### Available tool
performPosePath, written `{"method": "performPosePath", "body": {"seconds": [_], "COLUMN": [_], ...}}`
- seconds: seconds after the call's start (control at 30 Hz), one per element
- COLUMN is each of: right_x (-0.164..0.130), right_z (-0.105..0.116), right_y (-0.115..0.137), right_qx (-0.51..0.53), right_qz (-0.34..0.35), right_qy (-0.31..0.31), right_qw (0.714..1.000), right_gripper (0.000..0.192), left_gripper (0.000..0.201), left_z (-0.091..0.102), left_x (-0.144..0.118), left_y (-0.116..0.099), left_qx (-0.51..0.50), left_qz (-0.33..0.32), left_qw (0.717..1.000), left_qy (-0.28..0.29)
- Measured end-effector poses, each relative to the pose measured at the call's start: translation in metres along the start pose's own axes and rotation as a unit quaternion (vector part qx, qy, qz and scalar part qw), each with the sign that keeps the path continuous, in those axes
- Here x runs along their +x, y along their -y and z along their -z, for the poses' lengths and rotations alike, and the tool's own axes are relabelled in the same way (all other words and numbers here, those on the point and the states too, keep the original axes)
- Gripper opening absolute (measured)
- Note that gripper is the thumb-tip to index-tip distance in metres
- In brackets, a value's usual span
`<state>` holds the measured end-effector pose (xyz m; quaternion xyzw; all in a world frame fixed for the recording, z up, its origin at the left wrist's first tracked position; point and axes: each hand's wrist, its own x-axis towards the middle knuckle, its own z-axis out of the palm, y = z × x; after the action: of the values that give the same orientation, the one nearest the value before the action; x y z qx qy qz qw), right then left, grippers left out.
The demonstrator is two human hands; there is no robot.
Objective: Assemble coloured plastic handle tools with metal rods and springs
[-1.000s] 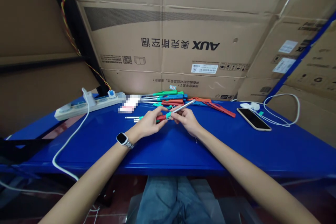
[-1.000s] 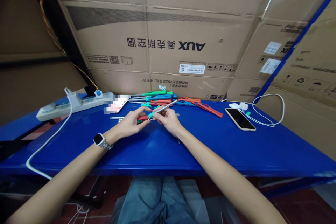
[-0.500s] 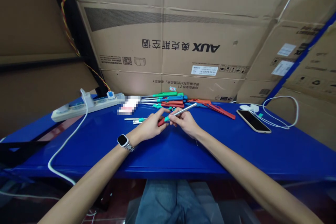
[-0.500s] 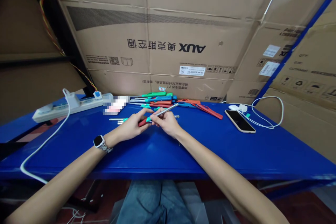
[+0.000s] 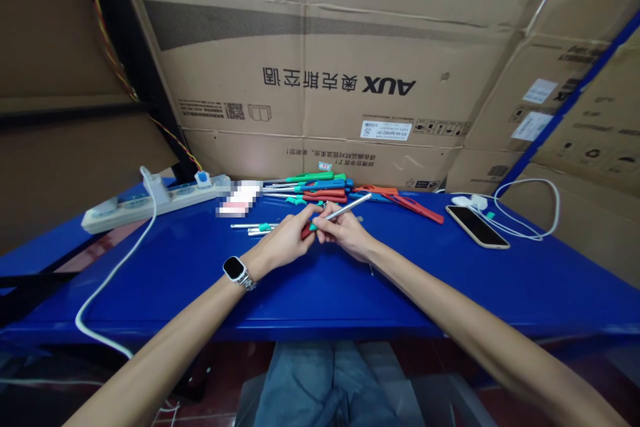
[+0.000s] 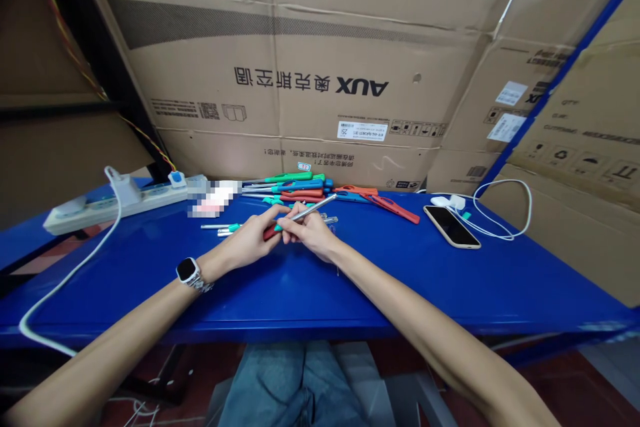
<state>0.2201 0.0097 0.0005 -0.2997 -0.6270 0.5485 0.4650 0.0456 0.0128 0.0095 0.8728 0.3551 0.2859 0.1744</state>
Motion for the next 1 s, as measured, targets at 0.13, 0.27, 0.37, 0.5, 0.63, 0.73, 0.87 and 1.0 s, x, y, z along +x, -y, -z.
{"method": "performPosePath", "body": {"seconds": [0.13,0.27,0.37,0.5,0.63,0.73,0.87,1.0], "right_x": [-0.002,0.002,0.004,-0.004,-0.017,-0.020,-0.018,-0.023], "right_z": [-0.004,-0.005,-0.003,-0.006,-0.018,-0.024,-0.018,-0.003], "right_y": [-0.001,0.006,0.012,0.012,0.006,0.001,0.000,0.005], "right_qx": [-0.003,-0.017,0.014,0.010,-0.102,-0.105,-0.095,-0.234], "right_qz": [0.010,0.041,0.055,0.074,0.079,0.047,-0.015,0.046], "right_qy": [-0.023,-0.058,-0.093,-0.096,-0.029,0.012,0.053,0.004], "right_qw": [1.000,0.997,0.994,0.993,0.991,0.993,0.994,0.971], "right_gripper": [0.046,0.045,0.044,0.042,0.048,0.060,0.041,0.034], "left_gripper": [0.042,0.031,0.025,0.028,0.035,0.041,0.041,0.051], "left_z": [-0.001,0.001,0.003,0.002,0.000,-0.001,0.004,0.016], "left_x": [0.000,0.001,0.001,0.003,0.004,0.004,0.002,-0.008], "left_y": [-0.001,-0.003,-0.007,-0.010,-0.009,-0.008,-0.007,0.002], "left_qx": [-0.008,-0.040,-0.069,-0.122,-0.198,-0.210,-0.166,-0.066], "left_qz": [0.006,-0.009,-0.027,-0.004,0.036,0.035,0.028,0.001], "left_qw": [1.000,0.998,0.996,0.990,0.966,0.960,0.967,0.963], "left_qy": [-0.004,-0.037,-0.046,-0.075,-0.160,-0.182,-0.193,-0.262]}}
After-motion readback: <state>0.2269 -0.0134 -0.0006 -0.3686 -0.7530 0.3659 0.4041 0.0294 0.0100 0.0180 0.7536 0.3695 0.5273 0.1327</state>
